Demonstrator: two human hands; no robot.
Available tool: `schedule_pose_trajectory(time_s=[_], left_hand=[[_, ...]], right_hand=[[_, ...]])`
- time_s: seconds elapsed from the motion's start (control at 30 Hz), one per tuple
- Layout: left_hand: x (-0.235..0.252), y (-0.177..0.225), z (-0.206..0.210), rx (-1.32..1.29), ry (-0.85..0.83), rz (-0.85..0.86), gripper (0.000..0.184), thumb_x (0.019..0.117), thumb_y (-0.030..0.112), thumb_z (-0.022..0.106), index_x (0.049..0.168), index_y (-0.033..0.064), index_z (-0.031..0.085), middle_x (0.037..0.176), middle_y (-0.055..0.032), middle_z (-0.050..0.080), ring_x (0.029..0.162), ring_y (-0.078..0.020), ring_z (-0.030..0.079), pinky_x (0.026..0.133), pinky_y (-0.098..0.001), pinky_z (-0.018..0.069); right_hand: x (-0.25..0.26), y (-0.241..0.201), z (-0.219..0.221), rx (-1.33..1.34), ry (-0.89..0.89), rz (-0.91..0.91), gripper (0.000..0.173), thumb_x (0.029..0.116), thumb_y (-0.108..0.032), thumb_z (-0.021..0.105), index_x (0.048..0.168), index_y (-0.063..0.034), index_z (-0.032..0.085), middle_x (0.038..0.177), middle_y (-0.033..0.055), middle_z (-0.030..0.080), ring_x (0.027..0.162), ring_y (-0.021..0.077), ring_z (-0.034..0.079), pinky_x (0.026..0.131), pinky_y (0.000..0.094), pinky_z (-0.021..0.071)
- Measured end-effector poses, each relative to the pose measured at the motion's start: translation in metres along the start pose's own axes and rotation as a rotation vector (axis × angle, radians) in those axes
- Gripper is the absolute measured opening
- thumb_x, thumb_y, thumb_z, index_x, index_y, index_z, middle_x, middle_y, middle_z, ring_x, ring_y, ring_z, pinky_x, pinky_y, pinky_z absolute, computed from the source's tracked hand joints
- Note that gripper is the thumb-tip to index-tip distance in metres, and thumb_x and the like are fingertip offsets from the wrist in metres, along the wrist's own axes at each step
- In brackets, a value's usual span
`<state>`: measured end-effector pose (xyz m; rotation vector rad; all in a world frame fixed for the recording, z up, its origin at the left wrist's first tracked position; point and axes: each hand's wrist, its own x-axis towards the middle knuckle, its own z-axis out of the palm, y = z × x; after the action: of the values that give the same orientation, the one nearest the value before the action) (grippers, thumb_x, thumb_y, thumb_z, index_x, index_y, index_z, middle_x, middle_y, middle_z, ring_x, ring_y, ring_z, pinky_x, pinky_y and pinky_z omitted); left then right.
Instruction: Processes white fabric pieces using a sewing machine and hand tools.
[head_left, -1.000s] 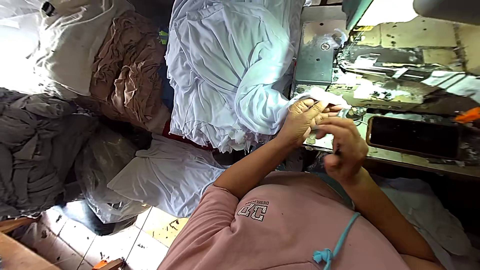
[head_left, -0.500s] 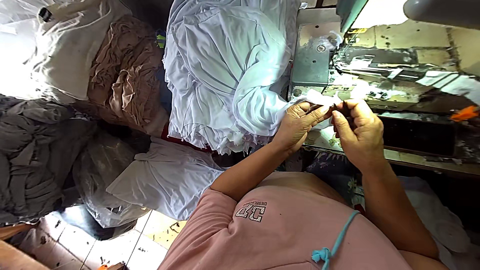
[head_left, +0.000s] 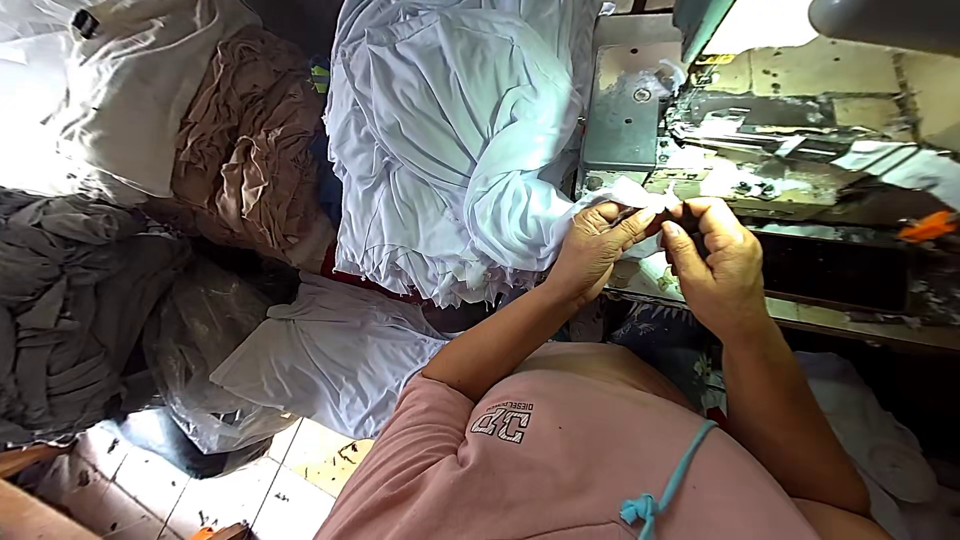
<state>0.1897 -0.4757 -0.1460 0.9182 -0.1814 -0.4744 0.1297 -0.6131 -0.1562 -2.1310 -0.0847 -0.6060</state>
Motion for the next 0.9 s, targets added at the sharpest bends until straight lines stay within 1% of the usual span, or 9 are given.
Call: schedule_pose_trajectory(time_s=[0.07,0.13,0.2,0.23,0.33,0.43,0.5,0.67,0.9], left_hand=[[0.004,-0.005,-0.003,-0.033,-0.007,0.017,0.016,0.0986,-0.011,0.053,0.098,0.0009,0.064,0.094,-0.0045,0.071,0.089,-0.0124,0.072,0.091,-0.0314,0.0584],[0.004,-0.006,-0.004,-0.051,-0.001,0.018,0.016,0.0986,-0.011,0.053,0.097,0.0012,0.064,0.093,-0.0046,0.071,0.089,-0.0129,0.072,0.091,-0.0319,0.0584],[0.004,-0.006,-0.003,-0.068,0.008,0.009,0.017,0.0994,-0.01,0.052,0.097,0.0012,0.064,0.093,-0.0055,0.072,0.09,-0.0139,0.072,0.091,-0.0321,0.0586],[0.004,-0.005,-0.003,-0.075,0.009,0.009,0.017,0.0995,-0.01,0.052,0.096,0.0012,0.064,0.093,-0.006,0.072,0.091,-0.0142,0.073,0.092,-0.0321,0.0586],[0.004,-0.005,-0.003,-0.083,-0.003,0.02,0.02,0.0999,-0.011,0.05,0.096,0.0013,0.065,0.093,-0.0064,0.074,0.09,-0.0139,0.073,0.091,-0.031,0.0587],[0.003,-0.007,-0.003,-0.026,-0.017,0.05,0.019,0.0998,-0.01,0.051,0.097,0.0012,0.066,0.094,-0.005,0.073,0.092,-0.0131,0.073,0.092,-0.0315,0.0581],[0.004,-0.011,-0.006,0.051,-0.032,0.098,0.017,0.0992,-0.008,0.053,0.097,0.0005,0.067,0.094,-0.0043,0.073,0.092,-0.0126,0.072,0.093,-0.0334,0.058],[0.007,-0.019,-0.012,0.174,-0.061,0.206,0.015,0.0965,-0.008,0.057,0.093,0.0014,0.068,0.09,-0.0001,0.071,0.089,-0.0071,0.069,0.09,-0.0306,0.057],[0.008,-0.024,-0.018,0.299,-0.106,0.322,0.012,0.0958,-0.008,0.057,0.095,-0.0045,0.068,0.092,-0.0035,0.071,0.092,-0.0079,0.069,0.093,-0.0319,0.0568]], right_hand=[[0.002,0.003,0.002,0.174,-0.006,0.059,0.019,0.1065,-0.015,0.05,0.115,-0.0007,0.058,0.086,-0.0011,0.06,0.066,-0.0028,0.056,0.06,0.0129,0.0485],[0.004,0.007,0.001,0.471,-0.04,0.171,0.01,0.1063,-0.014,0.048,0.112,-0.0101,0.055,0.082,-0.0086,0.057,0.061,-0.0036,0.055,0.055,0.0122,0.0481],[0.006,0.009,-0.003,0.737,-0.068,0.262,0.01,0.1058,-0.013,0.047,0.106,-0.0158,0.057,0.079,-0.0086,0.058,0.056,-0.0005,0.052,0.05,0.0135,0.0464],[0.006,0.009,-0.003,0.756,-0.068,0.256,0.008,0.1046,-0.014,0.05,0.103,-0.0174,0.057,0.075,-0.0094,0.056,0.052,-0.0009,0.049,0.047,0.0132,0.0438],[0.001,0.01,-0.003,0.552,0.005,0.154,0.007,0.0962,-0.011,0.063,0.098,-0.0181,0.062,0.071,-0.015,0.057,0.049,-0.0061,0.046,0.045,0.0104,0.0395],[0.0,0.009,-0.003,0.336,0.077,0.059,0.004,0.0963,-0.007,0.06,0.1,-0.0081,0.063,0.077,-0.0126,0.06,0.059,-0.0082,0.052,0.055,0.0096,0.0448],[0.002,0.01,-0.004,0.251,0.092,0.038,0.008,0.0968,-0.007,0.059,0.101,-0.0028,0.064,0.079,-0.0089,0.062,0.06,-0.0084,0.052,0.055,0.0092,0.0446],[0.003,0.007,-0.004,0.185,0.069,0.019,0.01,0.0948,-0.009,0.063,0.101,-0.0021,0.064,0.079,-0.007,0.063,0.061,-0.0088,0.053,0.055,0.0088,0.0459],[0.003,0.005,-0.004,0.162,0.079,0.015,0.009,0.0967,-0.01,0.061,0.1,-0.0016,0.064,0.077,-0.0071,0.062,0.059,-0.0093,0.052,0.055,0.0083,0.0447]])
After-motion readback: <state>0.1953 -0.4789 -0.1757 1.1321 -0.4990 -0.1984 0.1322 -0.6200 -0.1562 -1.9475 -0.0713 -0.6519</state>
